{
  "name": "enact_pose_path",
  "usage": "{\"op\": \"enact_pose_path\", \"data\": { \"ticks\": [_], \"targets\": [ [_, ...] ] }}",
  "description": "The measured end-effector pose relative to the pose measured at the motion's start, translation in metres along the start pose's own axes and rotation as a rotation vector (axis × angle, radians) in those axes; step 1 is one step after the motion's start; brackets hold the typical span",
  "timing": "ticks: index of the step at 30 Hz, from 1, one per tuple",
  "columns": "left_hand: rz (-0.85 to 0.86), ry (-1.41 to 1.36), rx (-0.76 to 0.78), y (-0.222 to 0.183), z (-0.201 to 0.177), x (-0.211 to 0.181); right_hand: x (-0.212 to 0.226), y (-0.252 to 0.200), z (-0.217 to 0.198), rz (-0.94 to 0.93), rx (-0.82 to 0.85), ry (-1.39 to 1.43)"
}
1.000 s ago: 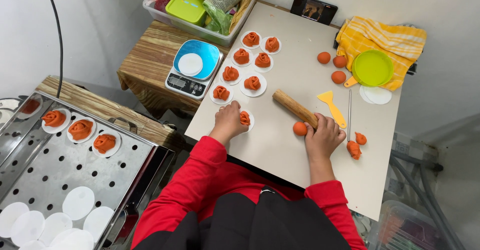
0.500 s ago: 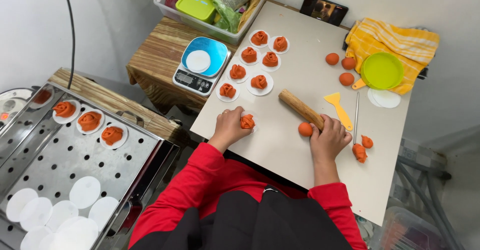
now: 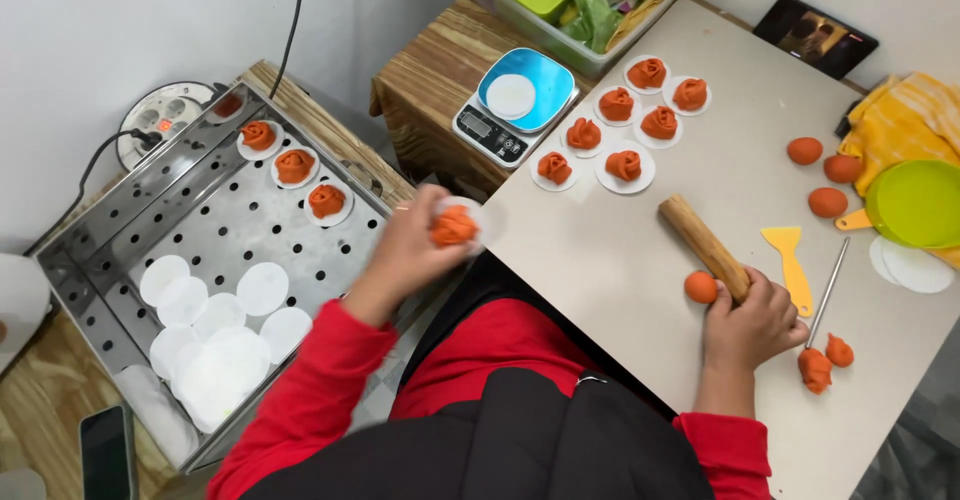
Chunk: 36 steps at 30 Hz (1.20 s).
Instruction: Shaping orange dough into decorative rose shapes using a rolling pin and cutter, then placing them in a steamer tray.
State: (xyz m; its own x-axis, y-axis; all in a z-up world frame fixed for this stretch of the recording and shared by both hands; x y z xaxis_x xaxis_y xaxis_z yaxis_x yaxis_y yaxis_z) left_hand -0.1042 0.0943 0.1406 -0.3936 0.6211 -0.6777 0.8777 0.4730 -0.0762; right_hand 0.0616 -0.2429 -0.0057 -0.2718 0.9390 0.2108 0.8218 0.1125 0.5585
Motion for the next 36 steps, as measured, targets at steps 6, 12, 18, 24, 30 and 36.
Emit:
{"op": "enact_pose_path", "data": {
  "ticks": [6, 12, 18, 24, 30, 36],
  "targets": [
    [-0.323, 0.228, -0.165, -0.007, -0.055, 0.082, -0.002, -0.001, 0.003, 0.001, 0.009, -0.010],
    [-0.488, 0.261, 0.072, 0.000, -0.030, 0.138, -0.001, -0.001, 0.003, -0.001, 0.017, -0.021],
    [-0.472, 0.270, 0.019, 0.008, -0.024, 0.156, -0.002, -0.002, 0.006, 0.001, -0.001, -0.018],
    [-0.391, 0.348, -0.063, 0.013, -0.019, 0.164, -0.002, -0.002, 0.006, 0.021, 0.028, -0.004],
    [-0.387, 0.395, -0.072, 0.000, -0.041, 0.134, 0.000, -0.001, 0.003, 0.026, 0.049, -0.008],
    [-0.486, 0.438, -0.321, -0.032, -0.110, 0.255, 0.000, -0.002, 0.000, -0.002, 0.065, 0.032]
  ]
}}
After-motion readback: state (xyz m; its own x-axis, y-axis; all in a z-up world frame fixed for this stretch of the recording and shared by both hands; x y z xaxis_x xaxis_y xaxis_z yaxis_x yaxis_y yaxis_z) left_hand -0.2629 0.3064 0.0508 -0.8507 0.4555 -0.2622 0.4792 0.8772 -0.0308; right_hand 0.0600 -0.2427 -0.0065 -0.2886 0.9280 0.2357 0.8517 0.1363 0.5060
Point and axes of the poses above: each hand's wrist, its own y-axis towards the middle knuckle, its own z-axis out of the palm, x = y × z, the point moved 4 cm from there along y, towards the middle knuckle, and after that the axes turned 2 degrees about y, right-handed, at the moved point
